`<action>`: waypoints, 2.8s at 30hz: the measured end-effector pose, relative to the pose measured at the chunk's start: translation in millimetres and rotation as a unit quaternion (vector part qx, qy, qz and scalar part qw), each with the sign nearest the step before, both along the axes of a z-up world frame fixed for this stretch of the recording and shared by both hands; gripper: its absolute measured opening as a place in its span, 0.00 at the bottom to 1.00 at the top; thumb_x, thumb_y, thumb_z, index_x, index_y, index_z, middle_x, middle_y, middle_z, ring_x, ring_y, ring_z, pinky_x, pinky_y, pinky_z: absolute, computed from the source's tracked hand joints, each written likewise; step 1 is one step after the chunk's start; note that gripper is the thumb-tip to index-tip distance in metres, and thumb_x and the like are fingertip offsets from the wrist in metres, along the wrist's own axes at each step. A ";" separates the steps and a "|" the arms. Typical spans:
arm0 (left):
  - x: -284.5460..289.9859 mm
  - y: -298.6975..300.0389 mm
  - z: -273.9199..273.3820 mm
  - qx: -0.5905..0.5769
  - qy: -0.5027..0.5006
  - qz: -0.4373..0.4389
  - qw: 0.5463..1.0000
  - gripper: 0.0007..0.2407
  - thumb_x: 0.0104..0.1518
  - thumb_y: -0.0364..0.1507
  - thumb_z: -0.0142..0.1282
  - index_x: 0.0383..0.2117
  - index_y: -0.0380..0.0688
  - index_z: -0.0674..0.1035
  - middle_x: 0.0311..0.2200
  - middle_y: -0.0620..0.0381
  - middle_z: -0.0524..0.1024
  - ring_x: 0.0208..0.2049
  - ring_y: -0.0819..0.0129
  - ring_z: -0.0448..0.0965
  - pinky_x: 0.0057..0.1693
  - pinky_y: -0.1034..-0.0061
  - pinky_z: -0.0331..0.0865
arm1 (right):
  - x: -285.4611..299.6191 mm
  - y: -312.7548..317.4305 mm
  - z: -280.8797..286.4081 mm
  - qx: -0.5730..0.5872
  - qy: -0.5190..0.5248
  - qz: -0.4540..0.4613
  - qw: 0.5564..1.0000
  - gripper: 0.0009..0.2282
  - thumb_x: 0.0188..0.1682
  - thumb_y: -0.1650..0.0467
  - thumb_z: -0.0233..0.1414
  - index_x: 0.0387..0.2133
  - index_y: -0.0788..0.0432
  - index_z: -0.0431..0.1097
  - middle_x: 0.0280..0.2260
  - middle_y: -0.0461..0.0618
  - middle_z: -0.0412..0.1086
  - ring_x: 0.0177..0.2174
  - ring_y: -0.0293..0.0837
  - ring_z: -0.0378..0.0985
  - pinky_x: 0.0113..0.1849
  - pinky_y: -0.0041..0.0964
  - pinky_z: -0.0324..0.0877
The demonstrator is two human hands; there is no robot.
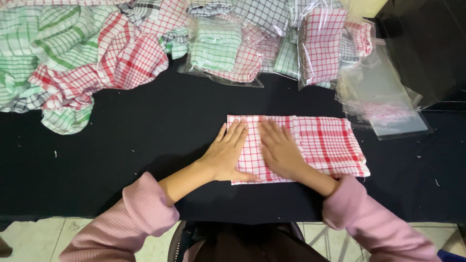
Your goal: Folding kitchen towels and placing them into plastic bags for packaging
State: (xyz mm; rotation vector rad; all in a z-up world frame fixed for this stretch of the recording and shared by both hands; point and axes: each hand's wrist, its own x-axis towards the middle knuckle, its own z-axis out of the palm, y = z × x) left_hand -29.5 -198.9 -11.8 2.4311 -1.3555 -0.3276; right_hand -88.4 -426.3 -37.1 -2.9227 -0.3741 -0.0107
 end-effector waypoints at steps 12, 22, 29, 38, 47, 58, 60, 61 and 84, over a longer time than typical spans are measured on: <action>-17.4 10.8 30.3 -0.008 0.106 0.161 0.981 0.48 0.44 0.58 0.63 0.70 0.45 0.58 0.69 0.25 0.35 0.71 0.27 0.31 0.72 0.44 0.34 | -13.9 -43.2 -0.2 0.020 0.028 -0.118 0.992 0.29 0.59 0.58 0.33 0.71 0.58 0.44 0.73 0.57 0.38 0.69 0.62 0.40 0.64 0.61 0.40; 12.5 2.6 -35.3 -0.108 0.185 0.241 0.947 0.29 0.51 0.43 0.63 0.63 0.68 0.70 0.57 0.53 0.64 0.50 0.55 0.80 0.55 0.63 0.76 | -15.4 3.9 61.1 0.266 -0.150 -0.067 0.950 0.24 0.58 0.72 0.42 0.68 0.65 0.52 0.65 0.72 0.51 0.64 0.73 0.50 0.62 0.63 0.51; 10.8 13.9 -35.2 -0.383 0.353 0.211 0.827 0.33 0.43 0.17 0.65 0.62 0.37 0.69 0.63 0.33 0.57 0.45 0.32 0.79 0.46 0.59 0.81 | 0.6 34.0 32.2 0.488 -0.095 -0.106 0.861 0.23 0.62 0.70 0.35 0.70 0.63 0.46 0.68 0.70 0.44 0.68 0.68 0.41 0.65 0.63 0.37; -5.0 50.4 30.5 -0.384 0.353 0.237 0.819 0.37 0.39 0.16 0.67 0.63 0.28 0.64 0.66 0.34 0.55 0.47 0.32 0.78 0.47 0.59 0.82 | 20.4 79.7 7.0 0.671 -0.045 -0.171 0.720 0.24 0.64 0.65 0.32 0.71 0.64 0.43 0.71 0.66 0.38 0.70 0.60 0.36 0.67 0.53 0.34; -4.9 -48.6 44.5 -0.486 0.306 0.130 0.808 0.39 0.38 0.19 0.71 0.61 0.19 0.63 0.62 0.26 0.53 0.55 0.26 0.69 0.48 0.56 0.80 | 23.0 69.8 3.1 0.846 -0.021 -0.165 0.507 0.25 0.63 0.60 0.30 0.70 0.59 0.45 0.70 0.55 0.44 0.69 0.51 0.40 0.67 0.46 0.38; -15.4 -86.0 -53.0 -0.567 0.085 0.120 0.810 0.18 0.67 0.21 0.41 0.64 0.34 0.68 0.65 0.36 0.63 0.67 0.38 0.59 0.70 0.48 0.54 | 41.6 28.9 -33.6 0.920 0.074 -0.250 0.294 0.41 0.43 0.40 0.41 0.67 0.46 0.56 0.65 0.54 0.60 0.62 0.55 0.66 0.65 0.53 0.58; 8.0 -106.9 -113.0 -0.489 0.100 0.093 0.861 0.42 0.51 0.51 0.63 0.69 0.39 0.62 0.71 0.40 0.55 0.73 0.39 0.46 0.74 0.53 0.38 | 62.4 -9.4 -107.5 0.947 0.084 -0.018 0.311 0.36 0.53 0.44 0.30 0.66 0.53 0.56 0.68 0.52 0.55 0.66 0.50 0.57 0.67 0.48 0.51; 1.7 -108.1 -99.0 -0.488 0.101 0.092 0.862 0.42 0.51 0.51 0.63 0.69 0.39 0.62 0.71 0.40 0.55 0.73 0.39 0.46 0.74 0.53 0.38 | 58.4 -5.4 -99.0 0.947 0.083 -0.019 0.310 0.36 0.53 0.44 0.30 0.66 0.53 0.56 0.68 0.52 0.55 0.66 0.50 0.57 0.67 0.48 0.51; -37.8 -101.2 -13.8 -0.205 0.007 0.210 0.956 0.24 0.63 0.32 0.44 0.68 0.49 0.63 0.75 0.49 0.40 0.75 0.46 0.33 0.68 0.31 0.32 | 14.6 -63.7 8.1 0.679 0.182 -0.286 0.651 0.16 0.50 0.73 0.55 0.49 0.72 0.67 0.38 0.64 0.76 0.36 0.56 0.84 0.36 0.55 0.79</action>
